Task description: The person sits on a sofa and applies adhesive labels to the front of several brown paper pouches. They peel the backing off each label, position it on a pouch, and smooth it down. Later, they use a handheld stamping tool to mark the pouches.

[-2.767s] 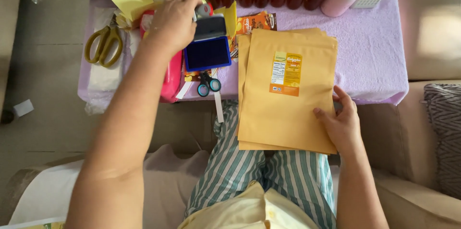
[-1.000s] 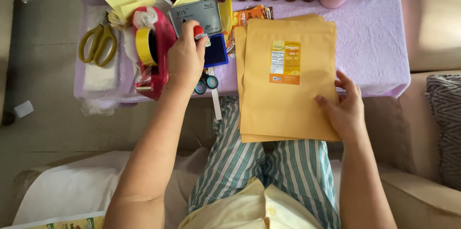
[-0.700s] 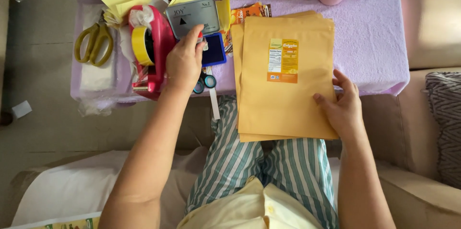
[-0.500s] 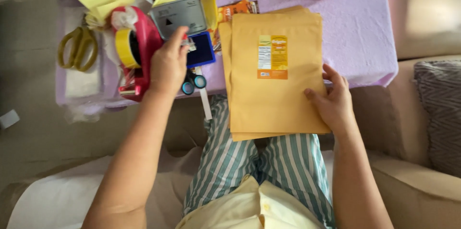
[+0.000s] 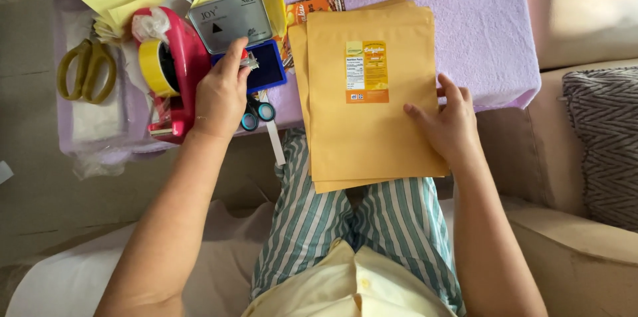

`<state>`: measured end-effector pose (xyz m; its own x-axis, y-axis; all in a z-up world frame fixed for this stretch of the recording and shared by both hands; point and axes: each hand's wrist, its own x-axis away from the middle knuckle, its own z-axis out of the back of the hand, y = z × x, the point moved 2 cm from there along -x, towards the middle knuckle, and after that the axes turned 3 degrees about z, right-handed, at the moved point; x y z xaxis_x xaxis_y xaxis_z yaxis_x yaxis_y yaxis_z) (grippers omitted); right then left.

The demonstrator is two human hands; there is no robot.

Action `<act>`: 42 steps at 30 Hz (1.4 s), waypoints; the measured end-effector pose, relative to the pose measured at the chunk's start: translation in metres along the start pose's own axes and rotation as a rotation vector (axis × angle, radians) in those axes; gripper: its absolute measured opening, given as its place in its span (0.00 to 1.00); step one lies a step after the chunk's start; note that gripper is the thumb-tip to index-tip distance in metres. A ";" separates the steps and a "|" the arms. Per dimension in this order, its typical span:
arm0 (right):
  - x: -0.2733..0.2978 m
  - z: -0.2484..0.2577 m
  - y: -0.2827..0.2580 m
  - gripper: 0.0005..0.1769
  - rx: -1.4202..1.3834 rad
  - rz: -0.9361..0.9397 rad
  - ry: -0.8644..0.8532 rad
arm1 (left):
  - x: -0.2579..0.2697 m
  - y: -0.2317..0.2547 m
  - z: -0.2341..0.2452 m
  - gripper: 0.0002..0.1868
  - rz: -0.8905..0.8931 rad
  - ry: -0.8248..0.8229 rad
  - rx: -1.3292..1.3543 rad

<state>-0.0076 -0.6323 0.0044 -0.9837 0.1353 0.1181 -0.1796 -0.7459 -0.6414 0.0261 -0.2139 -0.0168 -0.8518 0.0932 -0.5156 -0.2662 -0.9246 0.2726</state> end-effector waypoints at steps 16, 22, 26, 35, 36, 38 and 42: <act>-0.020 -0.008 -0.009 0.52 0.074 -0.012 0.019 | -0.001 0.003 0.004 0.26 -0.061 0.088 0.045; -0.020 -0.005 -0.021 0.52 0.043 0.007 0.030 | -0.031 0.054 0.015 0.33 0.045 0.020 0.204; -0.025 -0.011 -0.012 0.53 0.066 -0.087 -0.061 | -0.045 0.121 -0.012 0.32 0.066 -0.239 0.603; -0.022 -0.011 -0.009 0.53 0.065 -0.030 -0.023 | -0.062 0.133 -0.076 0.36 -0.059 -0.559 0.633; -0.020 -0.011 -0.011 0.54 0.061 -0.044 -0.027 | -0.062 0.132 -0.078 0.36 -0.062 -0.566 0.636; -0.020 -0.011 -0.011 0.54 0.064 -0.051 -0.033 | -0.062 0.133 -0.077 0.35 -0.056 -0.568 0.638; -0.018 -0.008 -0.016 0.53 0.051 -0.045 -0.042 | -0.068 0.138 -0.061 0.33 -0.050 -0.601 0.643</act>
<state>0.0126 -0.6172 0.0069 -0.9735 0.1430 0.1784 -0.2224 -0.7721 -0.5953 0.0745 -0.3706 0.0064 -0.8771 0.4746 -0.0737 -0.3581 -0.5439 0.7589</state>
